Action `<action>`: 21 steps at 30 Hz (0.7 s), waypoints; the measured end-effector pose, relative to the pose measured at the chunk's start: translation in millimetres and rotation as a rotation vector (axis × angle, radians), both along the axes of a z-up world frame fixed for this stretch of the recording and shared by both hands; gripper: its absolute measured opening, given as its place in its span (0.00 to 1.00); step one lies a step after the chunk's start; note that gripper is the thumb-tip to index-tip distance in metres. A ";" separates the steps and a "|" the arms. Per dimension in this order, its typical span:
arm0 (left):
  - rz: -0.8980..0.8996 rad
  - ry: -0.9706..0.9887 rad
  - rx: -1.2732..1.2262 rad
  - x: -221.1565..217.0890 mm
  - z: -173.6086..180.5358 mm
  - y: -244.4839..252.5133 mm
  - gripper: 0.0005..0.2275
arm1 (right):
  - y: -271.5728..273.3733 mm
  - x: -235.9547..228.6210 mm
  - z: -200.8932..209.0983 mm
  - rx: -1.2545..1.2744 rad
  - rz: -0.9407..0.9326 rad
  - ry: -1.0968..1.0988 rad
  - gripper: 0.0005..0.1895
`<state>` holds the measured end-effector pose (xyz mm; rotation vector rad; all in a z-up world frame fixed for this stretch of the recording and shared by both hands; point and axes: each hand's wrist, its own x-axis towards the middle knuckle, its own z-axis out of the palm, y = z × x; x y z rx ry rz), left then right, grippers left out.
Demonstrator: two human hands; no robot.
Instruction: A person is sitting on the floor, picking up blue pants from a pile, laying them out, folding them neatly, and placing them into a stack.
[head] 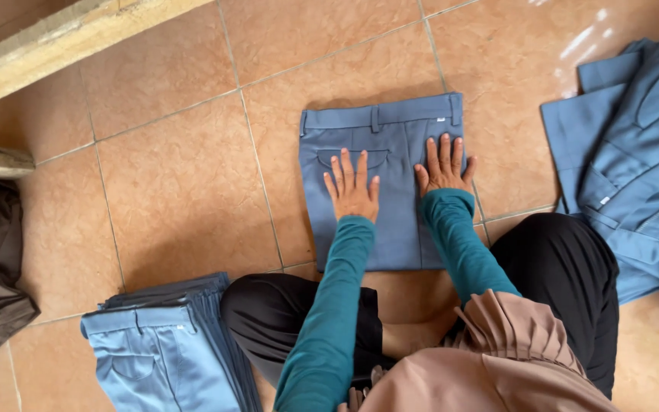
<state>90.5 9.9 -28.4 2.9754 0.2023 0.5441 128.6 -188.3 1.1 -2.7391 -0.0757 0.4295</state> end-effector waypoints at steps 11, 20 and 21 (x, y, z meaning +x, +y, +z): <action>0.257 0.477 0.026 -9.1 -25.0 92.8 0.25 | -2.4 3.3 -27.5 -0.016 -0.026 -0.048 0.34; 0.328 -0.004 0.270 -11.6 6.6 15.8 0.30 | 0.6 3.5 -8.1 0.012 -0.034 -0.029 0.34; 0.335 0.001 0.273 -30.3 4.2 -9.8 0.30 | 2.1 1.6 -11.8 0.015 -0.026 -0.025 0.34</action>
